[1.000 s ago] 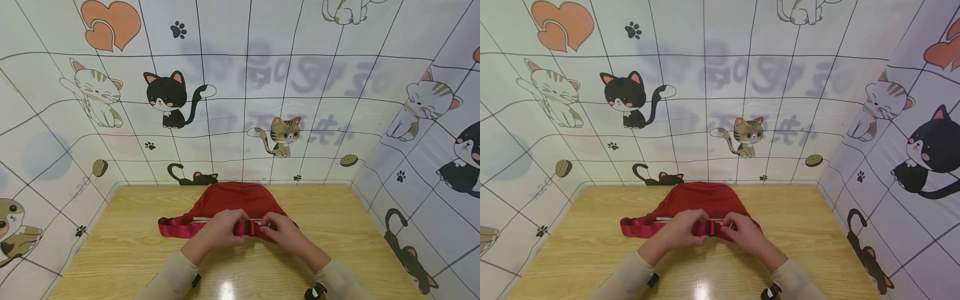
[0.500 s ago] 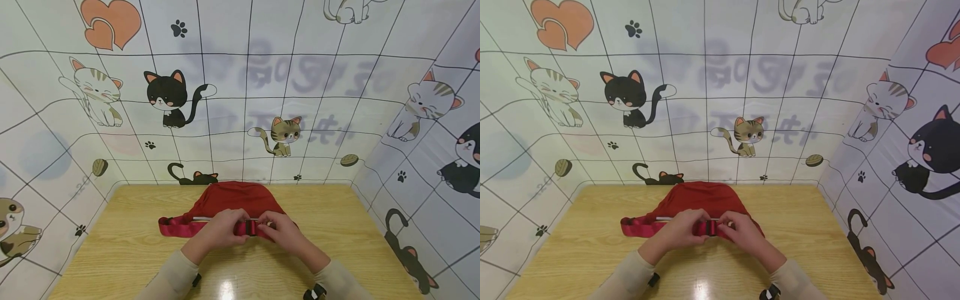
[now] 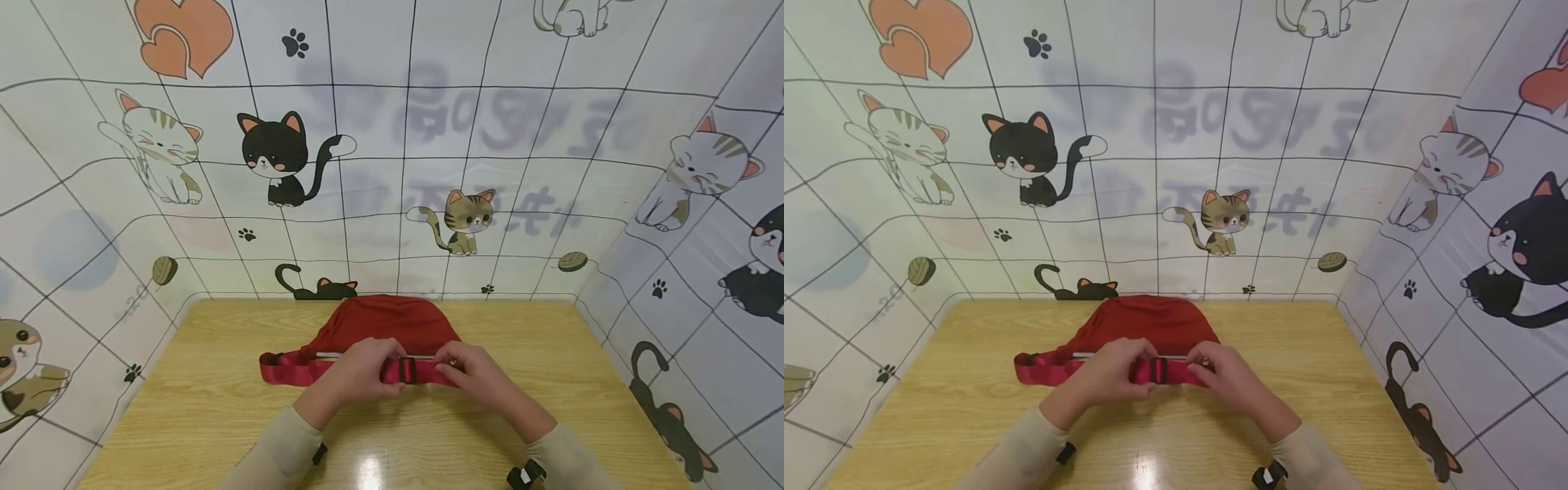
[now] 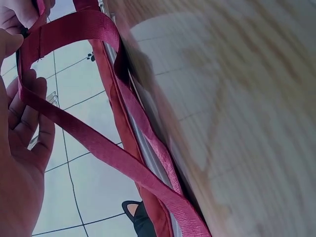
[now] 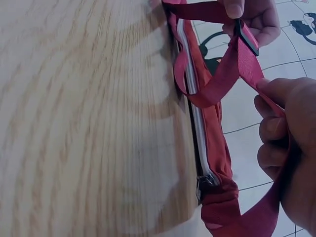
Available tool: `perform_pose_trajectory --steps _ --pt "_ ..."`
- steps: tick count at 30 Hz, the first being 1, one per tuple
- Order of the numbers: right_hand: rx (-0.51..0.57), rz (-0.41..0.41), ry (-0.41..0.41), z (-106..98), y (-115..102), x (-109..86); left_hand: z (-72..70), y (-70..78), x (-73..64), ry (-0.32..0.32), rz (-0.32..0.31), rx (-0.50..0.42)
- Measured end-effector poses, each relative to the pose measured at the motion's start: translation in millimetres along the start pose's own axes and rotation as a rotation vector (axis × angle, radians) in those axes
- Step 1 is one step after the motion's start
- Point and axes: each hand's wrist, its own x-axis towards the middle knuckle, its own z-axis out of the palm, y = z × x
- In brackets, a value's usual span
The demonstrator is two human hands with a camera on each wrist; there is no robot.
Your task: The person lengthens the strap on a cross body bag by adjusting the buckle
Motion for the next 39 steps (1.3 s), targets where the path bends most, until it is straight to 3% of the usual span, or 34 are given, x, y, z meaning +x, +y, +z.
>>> perform_pose_trajectory --steps 8,17,26,30,34,39 --pt "-0.048 -0.051 -0.023 -2 2 -0.4 -2.2 3.9 3.3 -0.011 -0.003 -0.031" --pt "-0.095 -0.148 -0.012 21 -17 4.7 -1.2 2.7 1.9 -0.035 -0.002 -0.129" --pt "-0.169 -0.137 0.062 29 -26 6.3 -2.5 3.9 -0.5 -0.041 -0.056 -0.252" --pt "-0.159 -0.184 0.072 28 -26 6.6 -3.1 1.9 -1.7 -0.053 -0.068 -0.285" --pt "-0.127 -0.185 0.064 26 -26 4.8 -3.2 -1.9 -3.7 -0.064 -0.080 -0.304" --pt "-0.085 -0.125 0.025 22 -25 3.0 -3.2 -4.6 -4.9 -0.063 -0.083 -0.320"
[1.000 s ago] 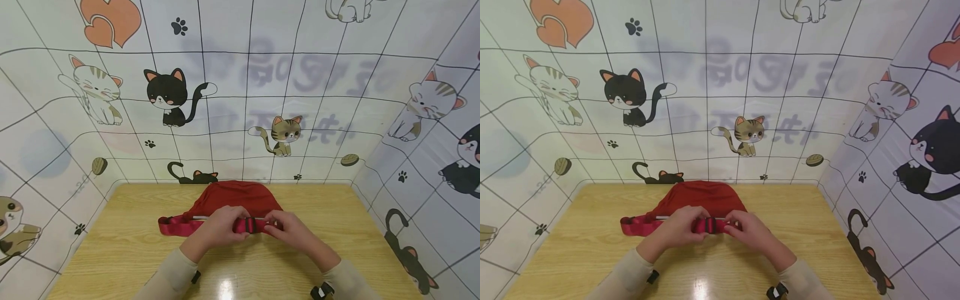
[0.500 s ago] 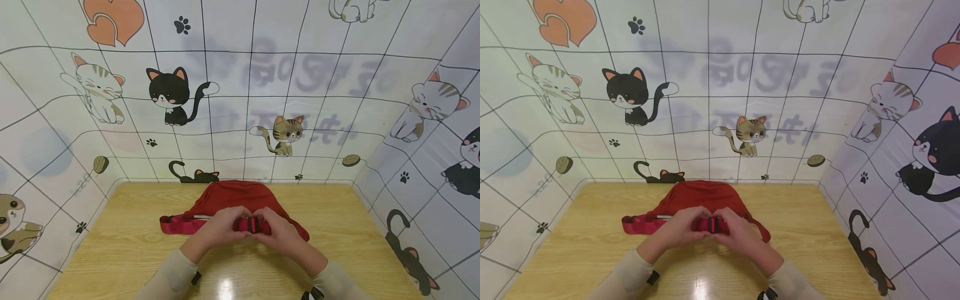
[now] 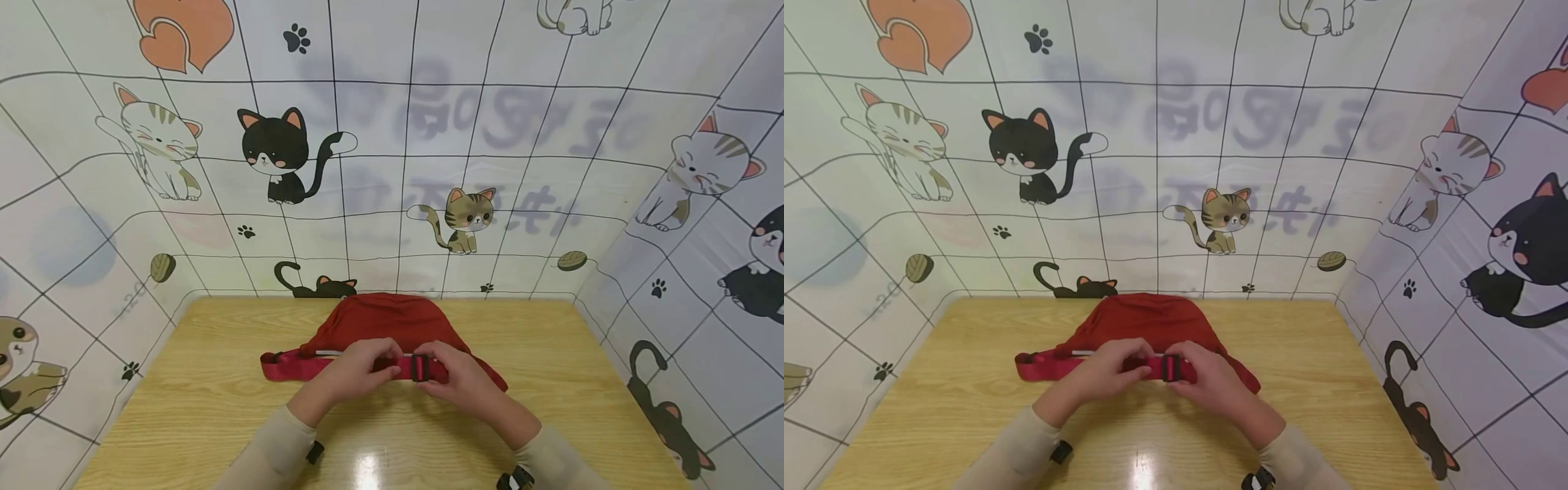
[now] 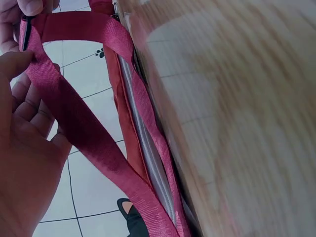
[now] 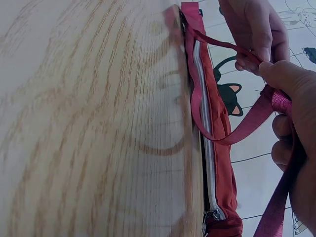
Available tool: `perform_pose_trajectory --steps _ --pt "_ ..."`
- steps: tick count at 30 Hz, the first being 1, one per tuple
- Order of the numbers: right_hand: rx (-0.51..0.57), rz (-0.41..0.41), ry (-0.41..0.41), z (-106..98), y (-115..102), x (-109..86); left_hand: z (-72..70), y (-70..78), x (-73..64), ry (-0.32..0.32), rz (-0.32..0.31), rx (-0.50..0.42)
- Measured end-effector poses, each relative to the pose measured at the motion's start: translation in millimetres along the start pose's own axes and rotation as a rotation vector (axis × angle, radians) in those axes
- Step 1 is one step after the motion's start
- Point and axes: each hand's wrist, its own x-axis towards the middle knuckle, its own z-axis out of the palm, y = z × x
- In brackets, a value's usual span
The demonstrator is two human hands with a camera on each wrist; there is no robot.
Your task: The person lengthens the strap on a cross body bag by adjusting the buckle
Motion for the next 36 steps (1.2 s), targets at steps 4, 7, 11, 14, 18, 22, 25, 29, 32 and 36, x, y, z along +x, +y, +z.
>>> perform_pose_trajectory --steps 4,7,11,14,18,22,25,29,32,36 --pt "0.015 0.019 -0.017 -1 0 1.5 0.0 1.5 1.7 -0.005 0.016 -0.010" --pt "0.016 0.013 -0.011 -2 -1 3.1 -0.2 3.0 3.1 0.003 0.023 -0.026" --pt "0.012 0.014 -0.005 -2 -1 3.8 -0.2 4.2 4.0 0.008 0.012 -0.048" --pt "0.017 0.026 -0.006 -2 -1 3.9 -0.2 5.6 4.5 -0.001 -0.002 -0.071" --pt "0.025 0.018 -0.016 -1 0 4.4 0.3 8.0 6.5 -0.011 -0.001 -0.102" --pt "0.033 0.004 -0.025 0 0 4.2 1.3 8.9 9.6 -0.015 0.022 -0.121" --pt "0.032 0.010 -0.007 -1 -1 3.1 1.0 7.5 8.9 -0.020 0.018 -0.133" --pt "0.015 0.019 0.020 -4 -1 0.9 -1.3 -0.5 2.1 -0.019 -0.022 -0.117" --pt "0.007 0.029 0.018 -6 0 -1.2 -3.8 -6.5 -2.7 -0.019 -0.044 -0.099" --pt "0.031 0.051 0.007 -7 3 -3.4 -5.3 -6.9 -3.6 -0.019 -0.037 -0.107"
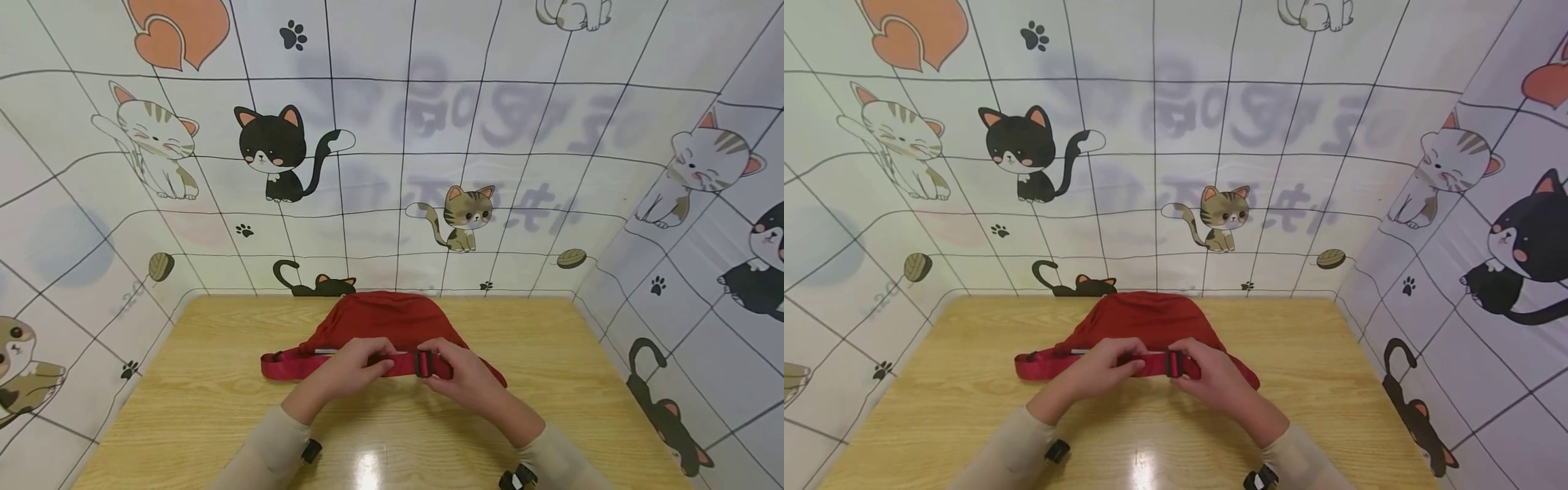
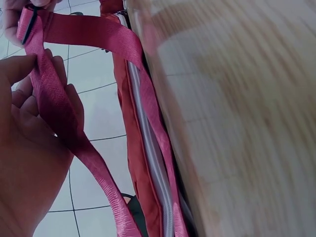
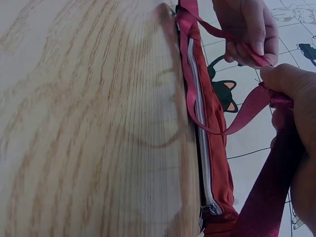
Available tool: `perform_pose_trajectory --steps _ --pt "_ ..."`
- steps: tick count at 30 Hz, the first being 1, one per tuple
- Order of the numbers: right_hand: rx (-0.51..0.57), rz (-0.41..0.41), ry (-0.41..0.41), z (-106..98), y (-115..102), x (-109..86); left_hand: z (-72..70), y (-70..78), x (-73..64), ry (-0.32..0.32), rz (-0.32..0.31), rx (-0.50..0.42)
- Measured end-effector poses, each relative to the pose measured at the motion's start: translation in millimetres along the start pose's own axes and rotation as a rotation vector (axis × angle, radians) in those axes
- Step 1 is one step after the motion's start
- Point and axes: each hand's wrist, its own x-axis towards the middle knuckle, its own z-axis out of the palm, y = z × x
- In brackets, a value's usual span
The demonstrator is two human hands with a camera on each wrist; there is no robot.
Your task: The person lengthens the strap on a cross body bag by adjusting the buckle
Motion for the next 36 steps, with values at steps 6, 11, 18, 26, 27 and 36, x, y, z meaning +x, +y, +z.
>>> perform_pose_trajectory --steps 6,11,18,26,27,36 --pt "0.049 -0.008 -0.010 -2 0 -1.1 1.0 7.1 4.4 -0.004 0.027 -0.013" --pt "0.058 -0.034 -0.013 -1 0 0.4 1.6 12.9 7.7 -0.017 0.045 -0.029" --pt "0.080 -0.023 -0.059 2 -5 1.9 7.3 18.7 13.1 -0.039 0.054 -0.056" --pt "0.127 -0.028 -0.041 4 -5 0.8 2.7 6.5 2.2 -0.008 0.009 -0.007" --pt "0.133 -0.028 -0.036 4 -4 0.4 1.2 4.7 0.3 -0.001 0.003 0.005" --pt "0.156 -0.013 -0.033 2 -4 -0.4 -5.0 0.0 -6.8 0.006 0.016 0.005"
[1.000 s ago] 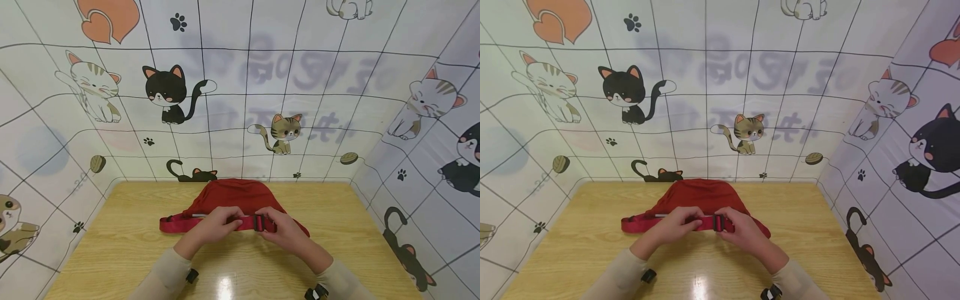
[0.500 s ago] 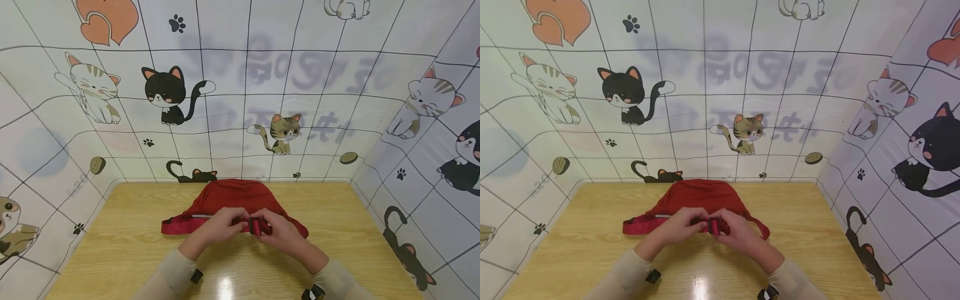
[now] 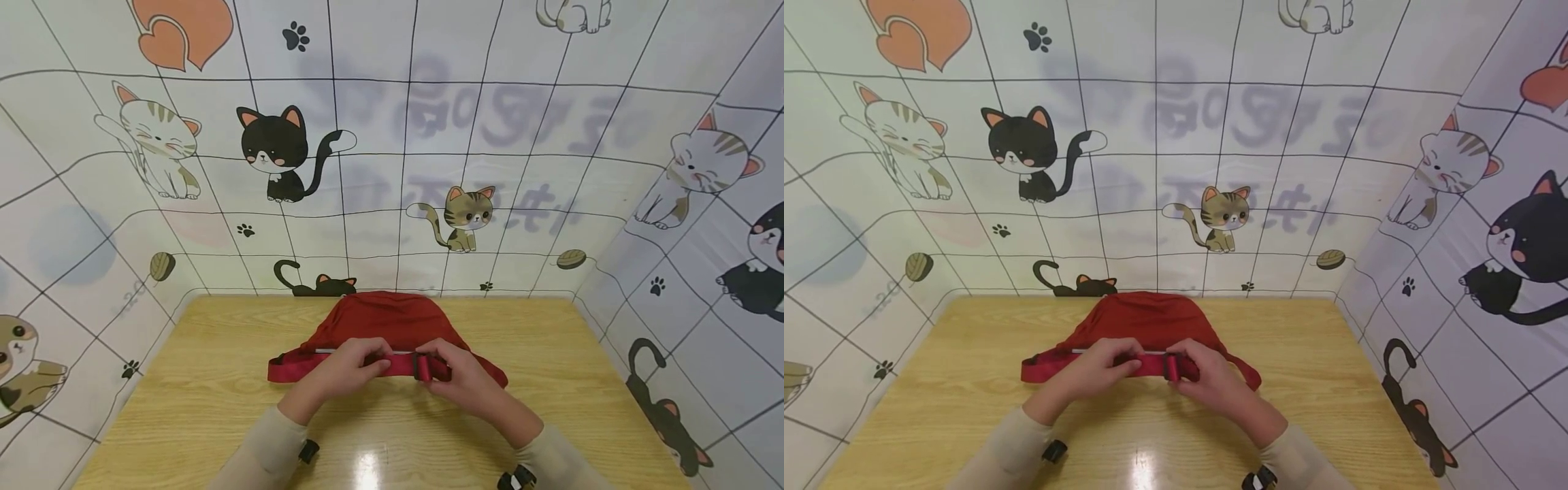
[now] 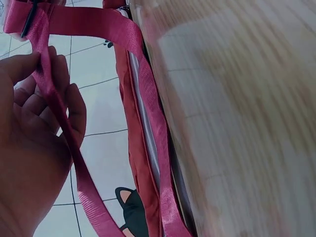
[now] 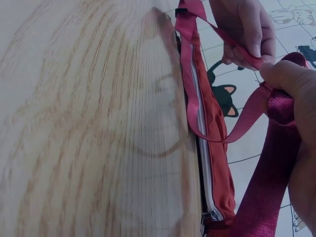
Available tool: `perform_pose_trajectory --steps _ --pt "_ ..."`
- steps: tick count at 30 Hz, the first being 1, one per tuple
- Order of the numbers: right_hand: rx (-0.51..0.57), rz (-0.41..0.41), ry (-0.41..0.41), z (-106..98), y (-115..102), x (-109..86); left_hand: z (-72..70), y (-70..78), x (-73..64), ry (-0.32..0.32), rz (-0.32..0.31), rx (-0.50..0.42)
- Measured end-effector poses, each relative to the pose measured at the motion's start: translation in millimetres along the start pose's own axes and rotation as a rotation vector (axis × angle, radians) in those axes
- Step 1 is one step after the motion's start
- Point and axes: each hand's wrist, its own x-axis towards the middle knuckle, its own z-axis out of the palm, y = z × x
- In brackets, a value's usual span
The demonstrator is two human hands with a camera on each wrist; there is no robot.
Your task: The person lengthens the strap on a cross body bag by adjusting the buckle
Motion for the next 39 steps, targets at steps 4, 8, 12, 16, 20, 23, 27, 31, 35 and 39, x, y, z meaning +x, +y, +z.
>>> perform_pose_trajectory --steps 4,8,12,16,20,23,27,31,35,39 --pt "-0.008 -0.008 0.002 1 -2 0.2 1.3 4.4 3.1 -0.001 0.017 -0.011" --pt "-0.021 -0.023 0.007 1 -2 0.2 2.8 7.7 6.6 -0.008 0.036 -0.023" --pt "-0.023 -0.031 0.002 3 -1 1.0 5.1 10.8 10.6 -0.024 0.055 -0.034" --pt "-0.036 -0.029 -0.008 5 -1 2.2 7.9 14.8 14.1 -0.040 0.065 -0.045" --pt "-0.053 -0.009 -0.008 6 -2 2.5 9.6 20.8 16.8 -0.045 0.065 -0.045" --pt "-0.047 -0.007 -0.007 6 -3 2.3 10.4 21.6 17.2 -0.043 0.053 -0.045" --pt "-0.046 -0.022 0.002 6 -2 1.3 10.9 20.3 15.6 -0.040 0.039 -0.041" --pt "-0.057 -0.047 0.020 6 -1 0.7 13.2 20.5 13.8 -0.030 0.023 -0.002" --pt "-0.043 -0.068 0.030 6 2 1.4 17.2 20.0 13.0 -0.003 0.031 0.036" --pt "-0.030 -0.058 0.033 4 2 2.1 19.6 21.2 13.1 0.034 0.078 0.058"
